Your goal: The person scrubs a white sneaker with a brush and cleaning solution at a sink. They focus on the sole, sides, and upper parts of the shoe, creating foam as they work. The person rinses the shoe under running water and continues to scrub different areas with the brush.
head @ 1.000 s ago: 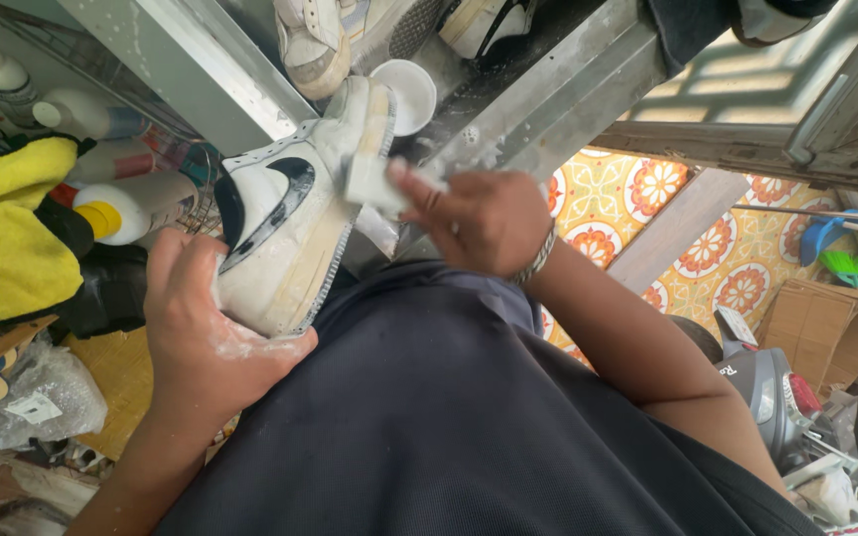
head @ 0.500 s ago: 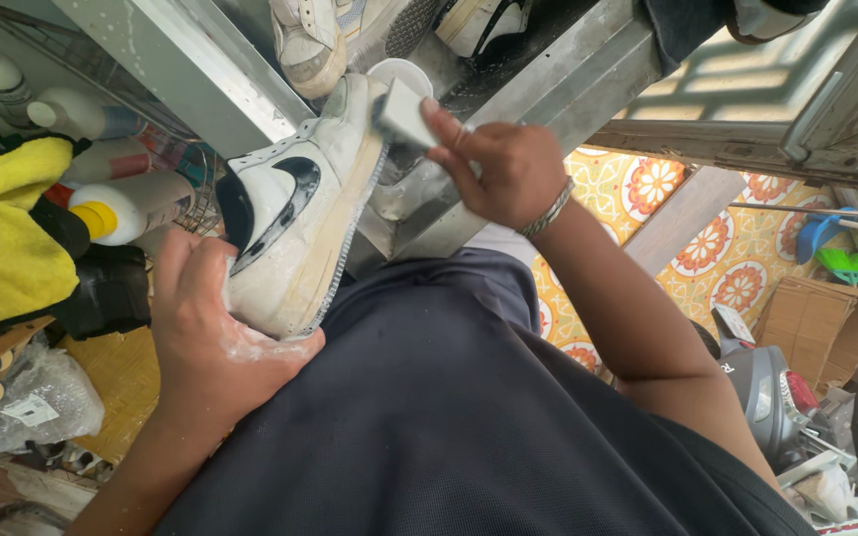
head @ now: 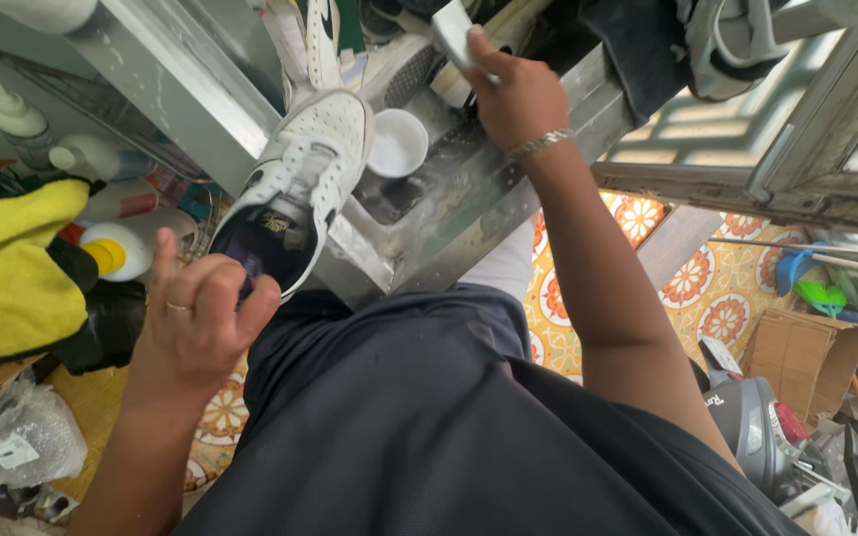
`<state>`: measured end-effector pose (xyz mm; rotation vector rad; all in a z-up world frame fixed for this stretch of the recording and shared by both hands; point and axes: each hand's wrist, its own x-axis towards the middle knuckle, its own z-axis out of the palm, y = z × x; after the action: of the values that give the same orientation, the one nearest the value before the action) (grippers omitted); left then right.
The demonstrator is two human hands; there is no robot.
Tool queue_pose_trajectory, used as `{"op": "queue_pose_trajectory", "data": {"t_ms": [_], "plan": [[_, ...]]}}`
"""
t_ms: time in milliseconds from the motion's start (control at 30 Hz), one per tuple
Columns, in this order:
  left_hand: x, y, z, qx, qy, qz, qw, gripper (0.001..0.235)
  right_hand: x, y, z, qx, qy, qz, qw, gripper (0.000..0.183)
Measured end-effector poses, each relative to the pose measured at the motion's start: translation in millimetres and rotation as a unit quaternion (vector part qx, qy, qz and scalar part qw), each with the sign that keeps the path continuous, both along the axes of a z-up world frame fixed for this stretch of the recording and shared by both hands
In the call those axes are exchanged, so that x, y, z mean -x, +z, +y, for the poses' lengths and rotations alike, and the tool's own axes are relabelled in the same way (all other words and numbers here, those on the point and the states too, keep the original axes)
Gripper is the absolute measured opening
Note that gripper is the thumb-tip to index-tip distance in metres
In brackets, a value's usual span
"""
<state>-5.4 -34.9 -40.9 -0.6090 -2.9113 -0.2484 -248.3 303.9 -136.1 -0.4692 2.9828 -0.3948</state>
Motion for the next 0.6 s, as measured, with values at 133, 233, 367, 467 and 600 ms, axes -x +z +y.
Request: {"op": "queue_pose_trajectory", "data": {"t_ms": [133, 233, 367, 467, 600], "plan": [[4.1, -11.3, -23.5, 0.011, -0.007, 0.026, 1.0, 0.014, 33.5, -54.4, -19.3, -0.044, 0.028, -0.092, 0.994, 0.046], [2.5, -14.7, -37.1, 0.041, 0.007, -0.044, 0.998, 0.01, 55.2, -94.1, -35.8, 0.261, 0.023, -0.276, 0.925, 0.052], [9.8, -9.4, -38.9, 0.043, 0.039, -0.099, 0.993, 0.011, 83.5, -139.1, -49.1, 0.306, 0.06, -0.229, 0.922, 0.039], [24.4, 3.8, -30.2, 0.011, 0.071, -0.123, 0.99, 0.024, 98.1, -171.5, -53.7, 0.143, 0.029, -0.209, 0.967, 0.035], [34.9, 13.1, -3.8, -0.024, 0.184, -0.179, 0.966, 0.031, 116.2, -196.5, -55.7, -0.088, 0.13, -0.199, 0.967, 0.05]]}}
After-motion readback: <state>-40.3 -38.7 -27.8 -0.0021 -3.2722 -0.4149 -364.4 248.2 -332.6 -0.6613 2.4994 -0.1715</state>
